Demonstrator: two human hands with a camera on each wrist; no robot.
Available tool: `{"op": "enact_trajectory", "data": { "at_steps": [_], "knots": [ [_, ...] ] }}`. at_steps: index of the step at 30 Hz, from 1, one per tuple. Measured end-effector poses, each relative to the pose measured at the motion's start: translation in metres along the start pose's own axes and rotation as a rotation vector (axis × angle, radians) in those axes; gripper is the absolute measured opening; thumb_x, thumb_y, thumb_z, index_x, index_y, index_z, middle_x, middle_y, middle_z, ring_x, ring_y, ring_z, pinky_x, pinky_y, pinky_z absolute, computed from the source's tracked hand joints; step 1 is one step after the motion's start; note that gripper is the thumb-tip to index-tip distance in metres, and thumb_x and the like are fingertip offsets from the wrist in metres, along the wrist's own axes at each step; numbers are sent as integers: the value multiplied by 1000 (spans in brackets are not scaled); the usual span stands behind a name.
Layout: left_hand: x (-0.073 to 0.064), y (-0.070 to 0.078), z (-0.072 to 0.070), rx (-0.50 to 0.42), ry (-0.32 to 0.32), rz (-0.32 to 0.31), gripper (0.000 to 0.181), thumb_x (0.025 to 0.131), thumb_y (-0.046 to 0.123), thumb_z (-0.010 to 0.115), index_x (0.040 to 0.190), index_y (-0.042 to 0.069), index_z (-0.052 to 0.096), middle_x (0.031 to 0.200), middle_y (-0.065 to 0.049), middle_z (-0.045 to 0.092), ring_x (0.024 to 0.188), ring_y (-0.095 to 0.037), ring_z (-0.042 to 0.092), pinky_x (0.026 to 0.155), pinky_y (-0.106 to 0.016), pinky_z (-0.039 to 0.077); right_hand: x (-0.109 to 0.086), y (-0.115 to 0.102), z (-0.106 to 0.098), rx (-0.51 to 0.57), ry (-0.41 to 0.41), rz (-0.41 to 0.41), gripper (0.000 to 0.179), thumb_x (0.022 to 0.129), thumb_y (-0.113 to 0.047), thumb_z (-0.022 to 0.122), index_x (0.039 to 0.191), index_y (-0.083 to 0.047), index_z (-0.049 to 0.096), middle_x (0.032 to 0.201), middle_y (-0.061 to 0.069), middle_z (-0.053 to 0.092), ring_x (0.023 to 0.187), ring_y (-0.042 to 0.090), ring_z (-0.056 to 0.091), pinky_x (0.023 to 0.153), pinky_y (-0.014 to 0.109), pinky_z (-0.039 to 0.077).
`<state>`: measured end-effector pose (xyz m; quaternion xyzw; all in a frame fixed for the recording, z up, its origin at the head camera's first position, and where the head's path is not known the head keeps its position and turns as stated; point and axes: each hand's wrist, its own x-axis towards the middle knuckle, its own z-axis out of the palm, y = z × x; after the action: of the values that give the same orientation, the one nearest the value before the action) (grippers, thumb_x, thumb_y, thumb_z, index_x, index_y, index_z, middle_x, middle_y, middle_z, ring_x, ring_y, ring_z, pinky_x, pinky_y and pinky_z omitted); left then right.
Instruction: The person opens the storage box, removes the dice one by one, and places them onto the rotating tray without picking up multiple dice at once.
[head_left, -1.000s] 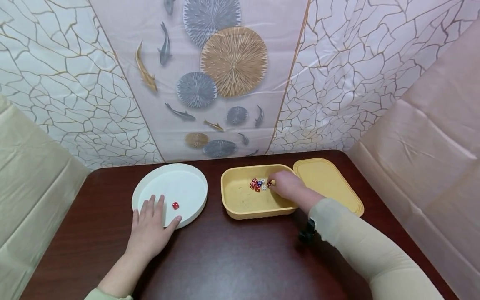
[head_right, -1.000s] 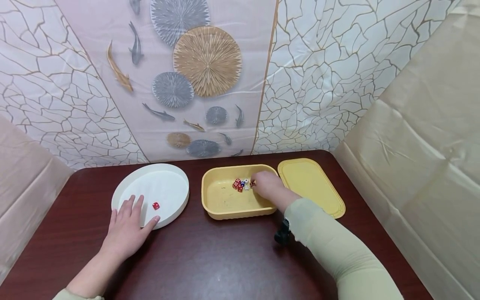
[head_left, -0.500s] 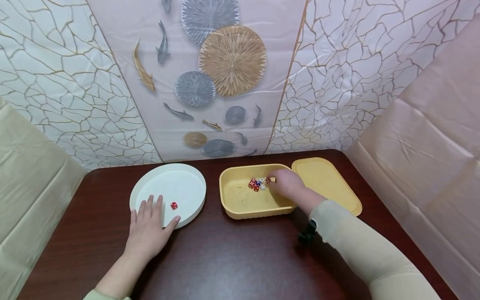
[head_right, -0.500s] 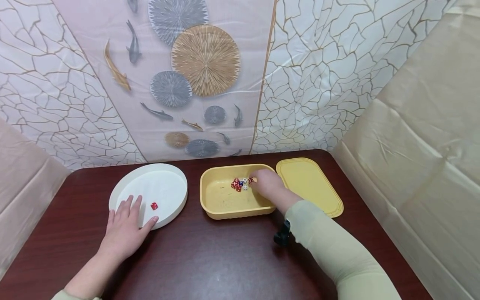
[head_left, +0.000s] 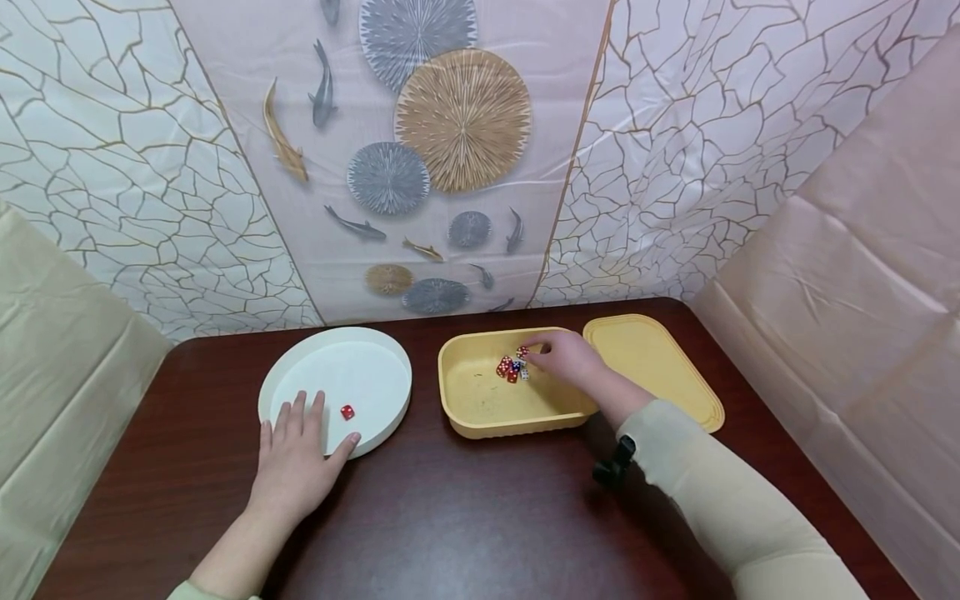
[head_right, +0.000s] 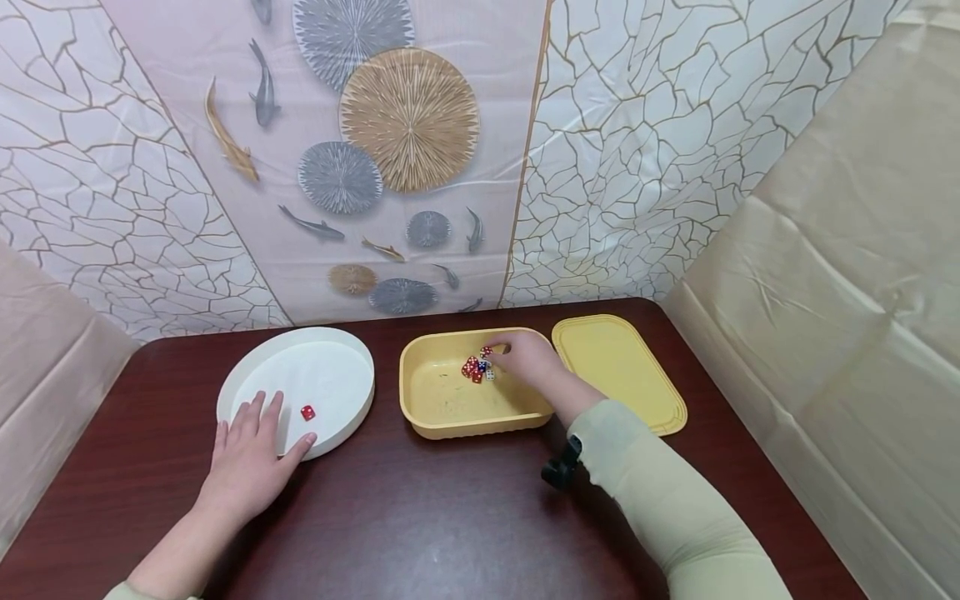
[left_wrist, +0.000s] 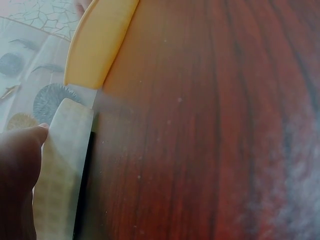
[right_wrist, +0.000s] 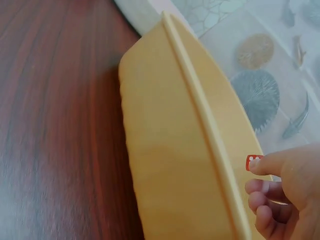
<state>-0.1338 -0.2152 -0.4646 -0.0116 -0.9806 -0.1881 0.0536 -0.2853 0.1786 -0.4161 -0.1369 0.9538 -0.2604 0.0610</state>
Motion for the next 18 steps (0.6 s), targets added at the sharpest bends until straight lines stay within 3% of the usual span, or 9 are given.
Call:
{"op": "enact_trajectory", "data": {
  "at_steps": [6, 10, 18],
  "knots": [
    [0, 0, 0, 2, 0, 0, 94, 95, 69, 43, 156, 1, 21, 158, -31, 16, 144, -51, 13, 113, -68, 2, 0, -12, 0, 171, -35, 53, 34, 95, -26, 67, 126, -14, 69, 85, 16, 70, 68, 31, 67, 54, 28, 47],
    [0, 1, -1, 3, -2, -1, 93, 95, 68, 42, 156, 1, 21, 158, -31, 16, 144, -51, 12, 113, -67, 2, 1, -20, 3, 214, -43, 58, 33, 94, -30, 68, 124, -18, 71, 84, 15, 70, 66, 31, 65, 53, 27, 47],
    [-1, 1, -1, 3, -7, -4, 93, 95, 67, 44, 156, 1, 21, 158, -31, 16, 144, -52, 12, 113, -68, 2, 8, -47, 15, 476, -110, 23, 29, 95, -24, 69, 121, -13, 71, 80, 21, 67, 59, 26, 58, 62, 47, 54]
  ]
}}
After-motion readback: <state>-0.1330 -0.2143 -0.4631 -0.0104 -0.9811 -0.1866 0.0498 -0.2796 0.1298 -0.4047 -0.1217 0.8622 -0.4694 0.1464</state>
